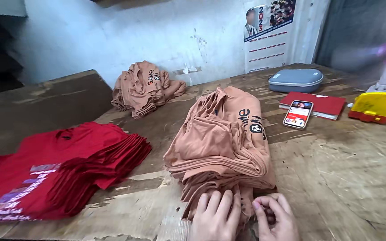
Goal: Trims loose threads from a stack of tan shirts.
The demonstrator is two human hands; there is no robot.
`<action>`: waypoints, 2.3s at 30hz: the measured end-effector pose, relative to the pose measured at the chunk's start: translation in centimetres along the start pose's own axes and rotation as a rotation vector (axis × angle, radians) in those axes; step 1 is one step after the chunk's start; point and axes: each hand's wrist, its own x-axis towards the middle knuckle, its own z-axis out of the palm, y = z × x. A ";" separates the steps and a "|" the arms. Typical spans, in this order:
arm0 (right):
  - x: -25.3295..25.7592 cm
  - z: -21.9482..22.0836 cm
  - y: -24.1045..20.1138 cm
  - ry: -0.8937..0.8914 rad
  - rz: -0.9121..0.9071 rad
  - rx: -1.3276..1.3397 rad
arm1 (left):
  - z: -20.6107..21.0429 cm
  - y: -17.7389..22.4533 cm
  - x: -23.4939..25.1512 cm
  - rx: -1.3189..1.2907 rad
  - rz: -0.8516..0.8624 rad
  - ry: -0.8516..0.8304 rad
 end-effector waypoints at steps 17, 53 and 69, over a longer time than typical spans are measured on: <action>-0.1 -0.4 0.1 0.049 -0.023 0.120 | 2.4 -1.9 -1.9 -0.406 -0.225 0.126; -2.1 0.9 0.0 0.032 -0.380 0.119 | 2.9 -2.2 -2.0 -0.234 0.009 0.233; -0.5 1.1 0.4 0.068 -0.278 -0.048 | 1.1 -1.4 -1.8 -0.210 -0.123 0.226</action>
